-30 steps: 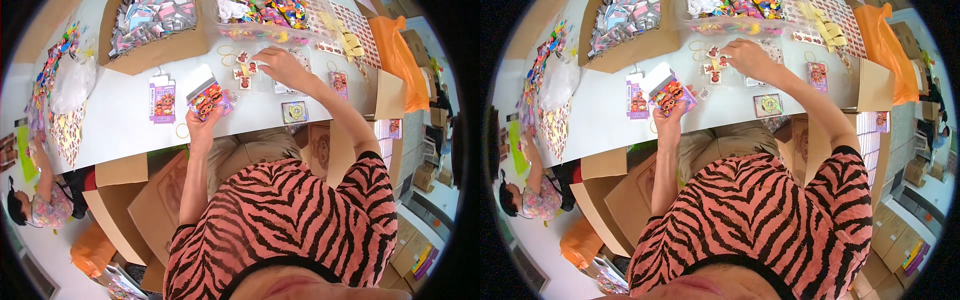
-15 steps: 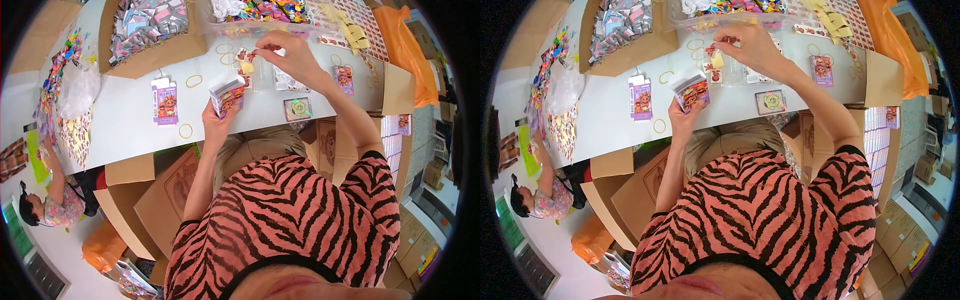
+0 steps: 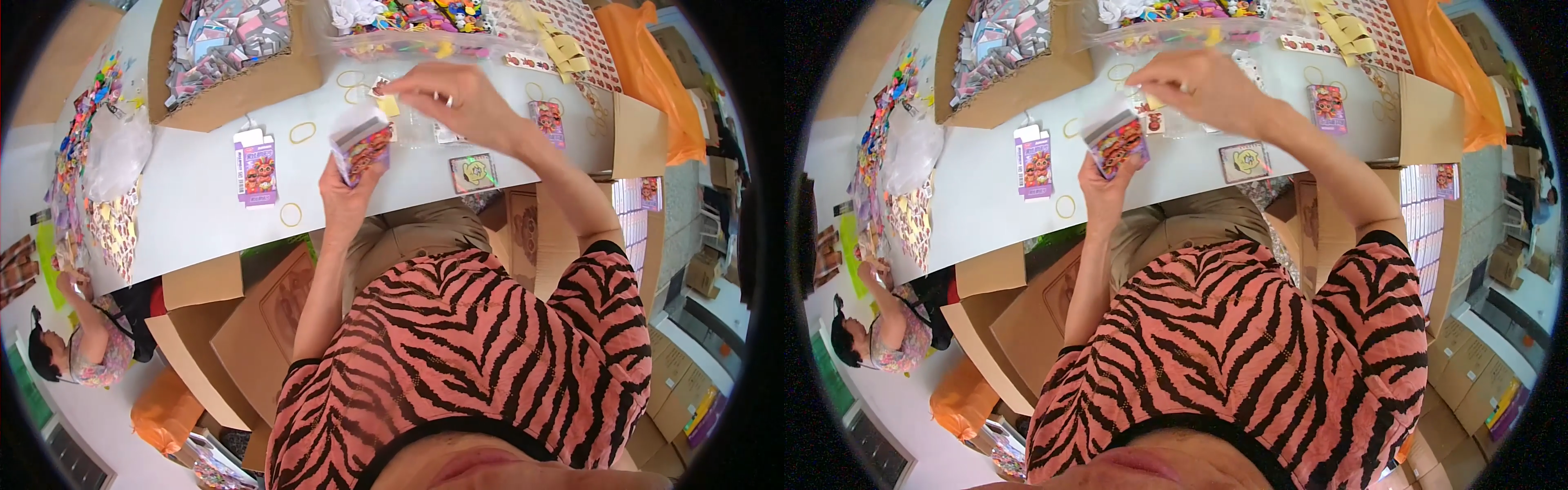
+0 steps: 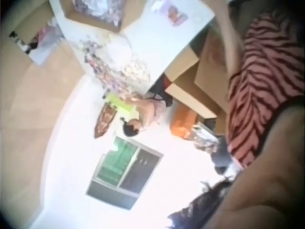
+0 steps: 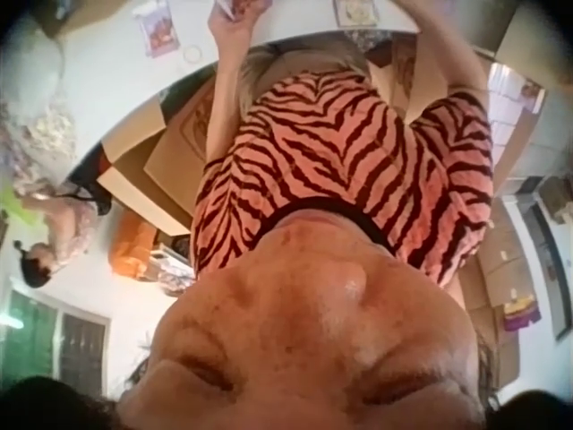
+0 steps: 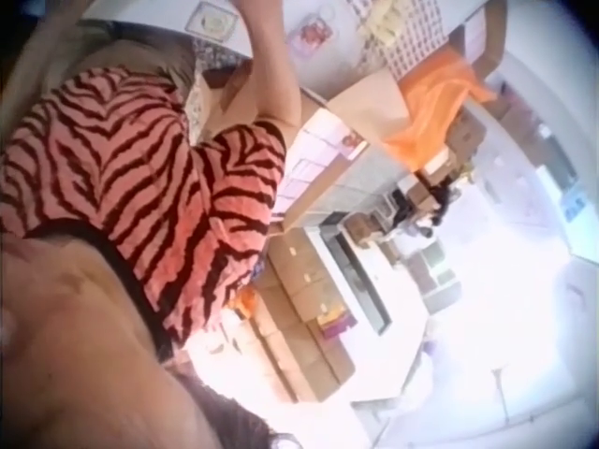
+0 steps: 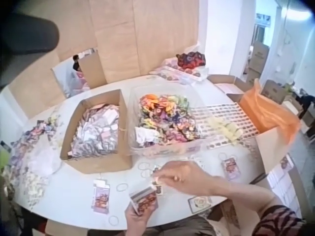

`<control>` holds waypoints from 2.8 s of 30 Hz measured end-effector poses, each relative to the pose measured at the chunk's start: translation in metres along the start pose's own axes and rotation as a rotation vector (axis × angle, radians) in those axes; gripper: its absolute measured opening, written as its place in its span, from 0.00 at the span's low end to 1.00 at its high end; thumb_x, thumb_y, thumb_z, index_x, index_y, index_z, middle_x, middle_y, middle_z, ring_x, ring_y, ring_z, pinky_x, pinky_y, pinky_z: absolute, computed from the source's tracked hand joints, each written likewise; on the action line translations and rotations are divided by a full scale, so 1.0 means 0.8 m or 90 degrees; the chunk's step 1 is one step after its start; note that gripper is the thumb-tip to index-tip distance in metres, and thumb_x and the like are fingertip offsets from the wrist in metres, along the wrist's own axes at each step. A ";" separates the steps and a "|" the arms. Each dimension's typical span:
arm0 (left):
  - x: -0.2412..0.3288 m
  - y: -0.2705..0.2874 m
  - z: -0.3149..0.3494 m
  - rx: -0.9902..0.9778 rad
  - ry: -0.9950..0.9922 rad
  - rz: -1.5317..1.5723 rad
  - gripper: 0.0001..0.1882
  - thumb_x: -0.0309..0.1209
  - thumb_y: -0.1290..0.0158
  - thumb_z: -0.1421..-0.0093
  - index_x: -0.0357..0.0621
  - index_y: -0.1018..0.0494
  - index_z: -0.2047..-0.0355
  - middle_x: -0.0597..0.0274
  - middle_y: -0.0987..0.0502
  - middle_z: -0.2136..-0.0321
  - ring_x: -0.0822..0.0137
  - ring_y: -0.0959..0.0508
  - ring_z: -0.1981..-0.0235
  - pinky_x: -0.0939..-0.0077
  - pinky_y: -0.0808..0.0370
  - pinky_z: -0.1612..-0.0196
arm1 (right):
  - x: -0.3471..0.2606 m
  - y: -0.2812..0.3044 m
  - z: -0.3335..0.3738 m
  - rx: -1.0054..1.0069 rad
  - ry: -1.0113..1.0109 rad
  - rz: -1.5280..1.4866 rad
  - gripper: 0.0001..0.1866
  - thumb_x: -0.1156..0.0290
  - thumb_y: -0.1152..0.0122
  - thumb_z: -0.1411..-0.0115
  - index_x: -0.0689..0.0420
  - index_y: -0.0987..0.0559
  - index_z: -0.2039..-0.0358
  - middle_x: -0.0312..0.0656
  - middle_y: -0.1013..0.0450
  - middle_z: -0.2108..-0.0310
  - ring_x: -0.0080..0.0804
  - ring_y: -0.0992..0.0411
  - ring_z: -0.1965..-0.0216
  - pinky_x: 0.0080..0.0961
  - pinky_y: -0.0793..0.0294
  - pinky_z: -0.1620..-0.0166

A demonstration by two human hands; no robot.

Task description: Packaging toy components, stickers, and product boxes into larger containers at a factory workbench.

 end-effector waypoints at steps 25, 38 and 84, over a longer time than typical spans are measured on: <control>0.009 0.003 0.004 -0.001 -0.018 -0.028 0.17 0.22 0.44 0.46 0.31 0.32 0.56 0.59 0.23 0.64 0.73 0.24 0.65 0.77 0.24 0.60 | 0.138 -0.035 0.056 -0.143 0.012 0.446 0.10 0.71 0.37 0.54 0.56 0.25 0.69 0.37 0.28 0.68 0.35 0.29 0.60 0.33 0.31 0.55; 0.009 -0.003 0.008 -0.009 -0.005 0.003 0.17 0.22 0.44 0.45 0.30 0.32 0.55 0.57 0.24 0.63 0.72 0.24 0.64 0.76 0.24 0.60 | 0.156 -0.037 0.053 -0.120 0.158 0.528 0.04 0.77 0.44 0.55 0.59 0.28 0.76 0.40 0.29 0.72 0.35 0.29 0.64 0.29 0.29 0.58; 0.013 -0.051 0.000 -0.168 -0.002 -0.014 0.20 0.23 0.43 0.47 0.35 0.31 0.53 0.62 0.22 0.66 0.77 0.27 0.66 0.81 0.29 0.61 | -0.022 0.031 0.014 -0.125 0.180 0.103 0.03 0.76 0.39 0.52 0.58 0.24 0.74 0.36 0.32 0.74 0.34 0.32 0.67 0.28 0.32 0.63</control>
Point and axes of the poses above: each hand's wrist, its own z-axis away from the middle knuckle, its own y-axis out of the back of the hand, x = y × z, the point moved 2 cm from there along -z, towards the middle knuckle
